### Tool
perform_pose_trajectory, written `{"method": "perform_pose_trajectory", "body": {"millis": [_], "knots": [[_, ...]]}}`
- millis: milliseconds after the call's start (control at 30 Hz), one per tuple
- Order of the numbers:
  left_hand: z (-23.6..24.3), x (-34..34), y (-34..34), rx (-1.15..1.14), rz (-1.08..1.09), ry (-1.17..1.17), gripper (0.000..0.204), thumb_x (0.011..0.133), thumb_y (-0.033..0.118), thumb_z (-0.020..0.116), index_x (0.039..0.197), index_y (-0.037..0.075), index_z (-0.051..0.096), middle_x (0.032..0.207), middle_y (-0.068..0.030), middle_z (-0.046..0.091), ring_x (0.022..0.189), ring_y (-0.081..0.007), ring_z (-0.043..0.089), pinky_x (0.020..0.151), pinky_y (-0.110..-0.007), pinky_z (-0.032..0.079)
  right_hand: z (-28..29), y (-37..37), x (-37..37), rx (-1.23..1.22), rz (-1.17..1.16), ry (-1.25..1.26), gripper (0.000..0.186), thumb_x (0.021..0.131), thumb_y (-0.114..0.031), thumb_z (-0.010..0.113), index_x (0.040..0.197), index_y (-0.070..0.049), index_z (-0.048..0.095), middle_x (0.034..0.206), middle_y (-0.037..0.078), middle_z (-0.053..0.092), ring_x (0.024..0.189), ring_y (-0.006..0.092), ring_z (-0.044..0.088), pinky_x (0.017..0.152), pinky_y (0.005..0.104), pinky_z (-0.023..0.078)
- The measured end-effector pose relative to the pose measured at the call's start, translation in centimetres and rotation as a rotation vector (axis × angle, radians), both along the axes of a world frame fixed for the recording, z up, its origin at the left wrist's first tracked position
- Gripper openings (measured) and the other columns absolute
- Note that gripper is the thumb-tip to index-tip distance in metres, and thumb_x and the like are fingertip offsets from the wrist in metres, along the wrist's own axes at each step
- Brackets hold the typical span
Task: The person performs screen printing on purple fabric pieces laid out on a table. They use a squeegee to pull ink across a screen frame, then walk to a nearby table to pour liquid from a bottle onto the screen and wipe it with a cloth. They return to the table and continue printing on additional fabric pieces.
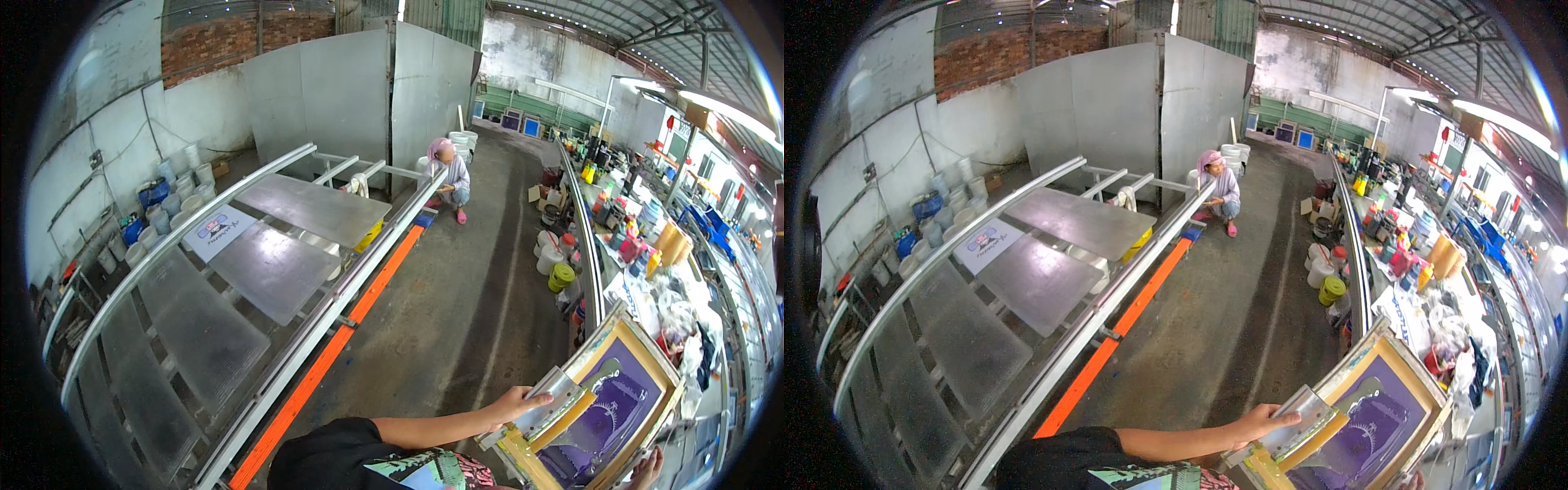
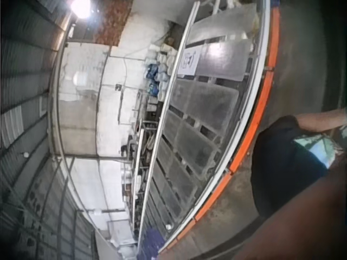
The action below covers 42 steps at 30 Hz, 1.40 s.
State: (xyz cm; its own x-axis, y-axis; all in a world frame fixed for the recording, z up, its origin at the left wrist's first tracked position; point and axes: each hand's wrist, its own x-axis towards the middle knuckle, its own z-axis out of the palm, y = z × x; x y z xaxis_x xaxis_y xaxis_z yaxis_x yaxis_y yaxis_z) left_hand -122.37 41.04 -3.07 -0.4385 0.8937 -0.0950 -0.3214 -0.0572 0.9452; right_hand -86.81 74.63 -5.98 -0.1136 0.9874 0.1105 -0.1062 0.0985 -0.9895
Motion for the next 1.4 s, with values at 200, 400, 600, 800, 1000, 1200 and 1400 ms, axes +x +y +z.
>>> {"method": "perform_pose_trajectory", "body": {"millis": [200,400,600,800,1000,1200,1400], "knots": [[1.5,-17.7,6.5,-0.012,0.207,-0.055,0.075,0.089,0.058,0.079,0.131,-0.002,0.064,0.119,-0.0115,0.069,0.116,-0.0178,0.063,0.099,-0.035,0.048,1.0,17.2,-24.1,0.212,0.206,-0.045,0.026,0.105,-0.031,0.063,0.122,-0.011,0.067,0.061,-0.009,0.039,0.045,-0.0001,0.032,0.039,0.0206,0.022],[-0.2,-36.2,12.5,0.047,0.361,-0.116,0.061,0.089,0.056,0.079,0.117,0.003,0.071,0.103,-0.0031,0.070,0.100,-0.0103,0.061,0.088,-0.029,0.045,6.2,21.8,-47.3,0.295,0.387,-0.093,0.021,0.106,-0.024,0.060,0.117,-0.006,0.067,0.063,-0.010,0.037,0.049,-0.0011,0.032,0.043,0.0195,0.022],[1.1,-54.2,20.6,0.078,0.338,-0.144,0.052,0.092,0.048,0.080,0.118,0.003,0.073,0.105,-0.0032,0.073,0.097,-0.0095,0.064,0.086,-0.029,0.049,8.8,24.7,-63.0,0.202,0.299,-0.127,0.024,0.104,-0.027,0.063,0.116,-0.008,0.067,0.061,-0.008,0.044,0.045,0.0024,0.040,0.040,0.0211,0.029],[4.5,-70.3,28.4,-0.008,0.105,-0.216,0.058,0.092,0.047,0.080,0.126,0.001,0.067,0.114,-0.0087,0.073,0.104,-0.0172,0.070,0.090,-0.034,0.056,9.3,29.5,-72.4,0.132,0.145,-0.124,0.024,0.104,-0.029,0.065,0.118,-0.010,0.068,0.060,-0.008,0.045,0.045,0.0027,0.038,0.041,0.0217,0.029],[4.9,-86.0,38.4,-0.046,-0.088,-0.340,0.059,0.089,0.043,0.084,0.127,0.002,0.066,0.115,-0.0085,0.072,0.102,-0.0178,0.071,0.089,-0.036,0.058,5.7,38.2,-81.7,0.018,-0.056,-0.066,0.022,0.105,-0.031,0.063,0.114,-0.012,0.068,0.054,-0.005,0.042,0.038,0.0057,0.035,0.035,0.0238,0.028],[5.9,-105.4,50.7,0.001,-0.044,-0.374,0.049,0.091,0.041,0.082,0.120,0.003,0.071,0.111,-0.0042,0.072,0.102,-0.0111,0.067,0.091,-0.030,0.051,6.9,50.1,-103.2,0.048,-0.084,-0.040,0.017,0.104,-0.025,0.065,0.109,-0.010,0.069,0.057,-0.008,0.043,0.043,0.0025,0.037,0.036,0.0219,0.027],[10.1,-125.4,58.9,0.048,0.237,-0.253,0.049,0.091,0.039,0.083,0.118,0.000,0.070,0.107,-0.0043,0.072,0.098,-0.0109,0.067,0.088,-0.030,0.052,14.2,62.7,-132.7,0.130,0.141,-0.047,0.018,0.103,-0.025,0.066,0.108,-0.008,0.071,0.064,-0.007,0.050,0.049,0.0031,0.043,0.042,0.0199,0.031]]}}
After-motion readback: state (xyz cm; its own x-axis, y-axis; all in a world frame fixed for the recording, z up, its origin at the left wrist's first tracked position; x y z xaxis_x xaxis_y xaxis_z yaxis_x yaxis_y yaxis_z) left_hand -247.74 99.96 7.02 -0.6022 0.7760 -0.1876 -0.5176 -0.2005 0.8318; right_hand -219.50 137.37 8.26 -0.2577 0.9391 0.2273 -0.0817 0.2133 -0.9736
